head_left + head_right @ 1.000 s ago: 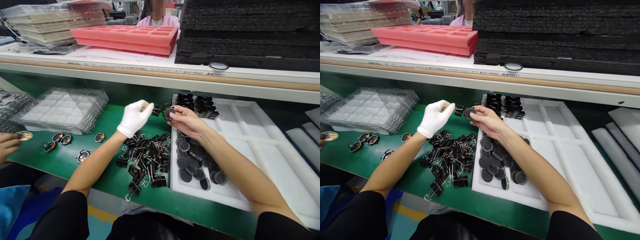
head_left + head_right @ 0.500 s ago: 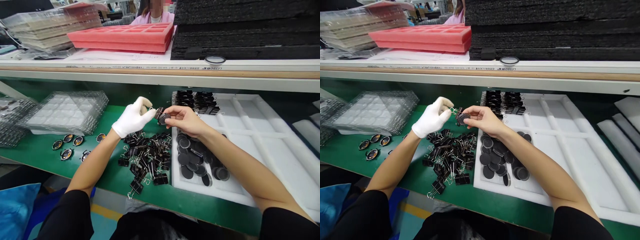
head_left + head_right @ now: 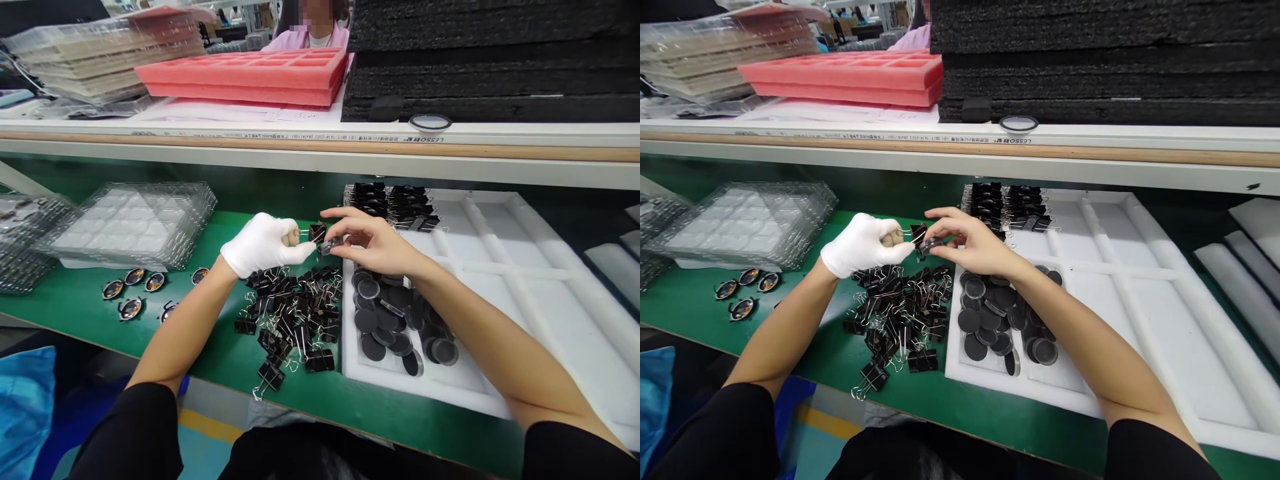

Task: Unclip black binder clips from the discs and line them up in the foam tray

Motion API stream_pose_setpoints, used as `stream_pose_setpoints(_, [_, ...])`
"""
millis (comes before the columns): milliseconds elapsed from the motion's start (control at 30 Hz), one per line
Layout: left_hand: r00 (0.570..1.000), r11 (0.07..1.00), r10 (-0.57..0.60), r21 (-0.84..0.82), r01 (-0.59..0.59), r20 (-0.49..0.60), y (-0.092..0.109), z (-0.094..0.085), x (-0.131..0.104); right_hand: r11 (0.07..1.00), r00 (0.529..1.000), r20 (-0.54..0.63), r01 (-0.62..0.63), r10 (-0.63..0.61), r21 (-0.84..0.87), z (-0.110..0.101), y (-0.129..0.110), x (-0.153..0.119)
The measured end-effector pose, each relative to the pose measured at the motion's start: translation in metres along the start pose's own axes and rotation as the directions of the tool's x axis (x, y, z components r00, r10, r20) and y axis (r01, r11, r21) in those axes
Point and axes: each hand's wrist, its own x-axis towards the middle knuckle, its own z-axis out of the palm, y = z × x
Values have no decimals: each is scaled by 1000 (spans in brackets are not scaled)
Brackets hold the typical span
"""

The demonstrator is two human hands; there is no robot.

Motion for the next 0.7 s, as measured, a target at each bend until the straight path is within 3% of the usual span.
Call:
stream_pose_setpoints(167, [990,987,-139,-79,137,-20,2,-5,5,986,980,-151,-109,127,123,-5,6,5])
stream_pose_setpoints(233, [974,967,-224,-113,228,44,-9,-11,8,973,968,-172,-154,184,171,-6,9,6])
stream_pose_setpoints(300, [932,929,-316,-141,343,179,-30,-15,11,944,953,-143,-230,268,236,-6,10,7])
stream_pose_setpoints(400, [798,854,-445,-77,515,407,-74,-16,15,862,904,-25,-398,427,314,-3,12,15])
stream_pose_setpoints(500, [584,763,-573,114,636,575,-114,-19,18,760,820,138,-568,555,318,4,17,32])
stream_pose_setpoints(567, [483,731,-621,233,642,617,-129,-24,22,743,792,202,-610,576,274,11,23,47])
stream_pose_setpoints(600, [472,727,-639,276,628,608,-132,-27,25,764,798,208,-602,566,231,15,27,55])
stream_pose_setpoints(633, [495,728,-656,304,615,569,-132,-28,29,795,811,204,-581,548,174,19,31,63])
stream_pose_setpoints(700, [613,729,-684,321,605,396,-125,-24,37,852,838,218,-522,501,49,27,38,78])
